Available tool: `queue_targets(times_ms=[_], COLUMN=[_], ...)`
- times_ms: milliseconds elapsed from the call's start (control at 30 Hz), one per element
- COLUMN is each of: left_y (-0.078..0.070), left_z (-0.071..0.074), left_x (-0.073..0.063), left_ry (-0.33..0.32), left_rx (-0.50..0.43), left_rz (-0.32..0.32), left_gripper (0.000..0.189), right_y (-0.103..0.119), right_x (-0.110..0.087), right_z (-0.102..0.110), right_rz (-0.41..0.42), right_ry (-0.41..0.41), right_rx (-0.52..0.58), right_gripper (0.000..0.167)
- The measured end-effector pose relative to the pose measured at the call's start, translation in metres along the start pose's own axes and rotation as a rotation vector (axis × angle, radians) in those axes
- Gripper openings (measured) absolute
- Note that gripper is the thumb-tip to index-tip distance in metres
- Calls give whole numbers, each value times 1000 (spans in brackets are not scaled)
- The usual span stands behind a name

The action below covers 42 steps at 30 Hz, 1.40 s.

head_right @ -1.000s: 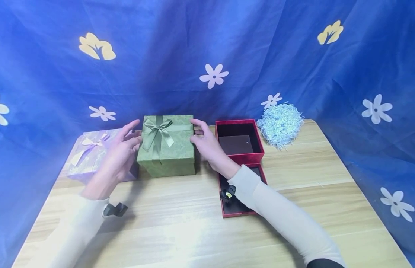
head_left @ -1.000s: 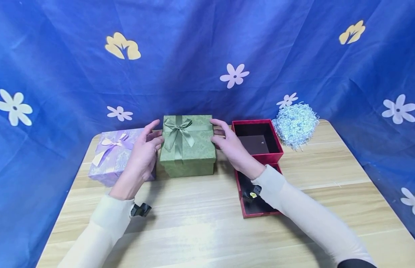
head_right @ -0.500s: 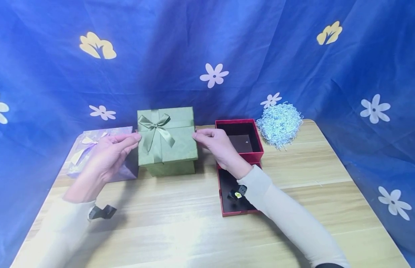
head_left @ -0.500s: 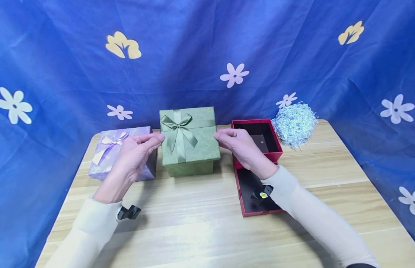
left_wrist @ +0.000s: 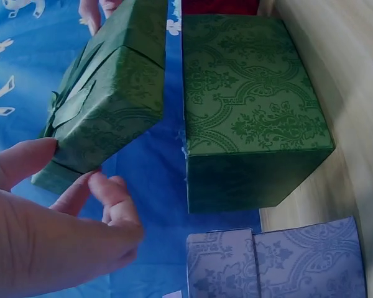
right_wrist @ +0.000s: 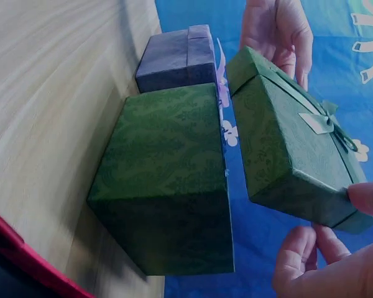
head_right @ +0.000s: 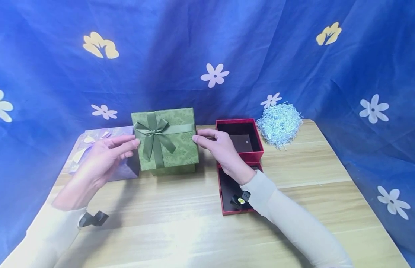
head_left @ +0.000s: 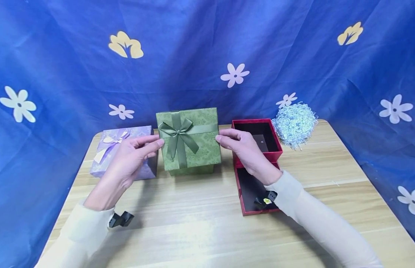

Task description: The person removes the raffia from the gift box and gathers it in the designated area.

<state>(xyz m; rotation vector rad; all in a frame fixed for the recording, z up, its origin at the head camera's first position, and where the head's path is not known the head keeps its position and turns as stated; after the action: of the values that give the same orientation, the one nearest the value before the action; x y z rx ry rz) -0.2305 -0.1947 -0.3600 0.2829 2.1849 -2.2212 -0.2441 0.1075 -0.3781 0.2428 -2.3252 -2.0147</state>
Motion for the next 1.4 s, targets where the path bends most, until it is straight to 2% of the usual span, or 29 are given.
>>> queue_targets(times_ms=[67, 133, 267, 400, 600, 733, 833, 900, 1100, 1267, 1400], left_y=[-1, -3, -4, -6, -10, -9, -4, -1, 10, 20, 22], left_z=[1, 0, -5, -10, -17, -19, -16, -12, -9, -8, -11], left_x=[-4, -7, -15, -25, -38, -45, -50, -53, -57, -65, -72], left_ry=[-16, -2, 78, 140, 195, 228, 218, 200, 154, 161, 200], left_rx=[49, 54, 31, 62, 65, 76, 58, 43, 27, 135, 233], left_rz=[-6, -12, 2, -8, -62, -70, -35, -8, 51, 77, 6], left_gripper=[21, 37, 65, 73, 68, 49, 40, 41, 37, 38, 39], right_y=[1, -1, -3, -2, -1, -2, -6, -9, -17, -27, -35], right_x=[-2, -4, -12, -22, -36, -46, -53, -57, -68, -77, -84], right_z=[1, 1, -1, -5, -6, -5, -6, -5, -1, -3, -2], right_rz=[8, 1, -12, 8, 41, 48, 44, 38, 21, -32, -59], right_ry=[7, 28, 79, 119, 140, 149, 171, 175, 142, 166, 181], right_rx=[-29, -18, 53, 75, 64, 59, 54, 49, 1, -6, -42], right_gripper=[44, 48, 54, 58, 61, 63, 60, 55, 39, 44, 48])
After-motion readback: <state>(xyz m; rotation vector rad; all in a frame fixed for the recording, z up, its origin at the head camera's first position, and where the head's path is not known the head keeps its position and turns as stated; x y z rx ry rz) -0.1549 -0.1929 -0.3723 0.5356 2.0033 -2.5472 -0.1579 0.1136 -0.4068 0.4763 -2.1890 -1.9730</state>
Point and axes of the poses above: each hand's wrist, its own x-axis towards the middle knuckle, its own z-axis out of the back of the hand, y = z × x, the point moved 8 cm from there along x, towards the middle knuckle, and after that the axes turned 6 degrees about x, right-handed, at the moved point
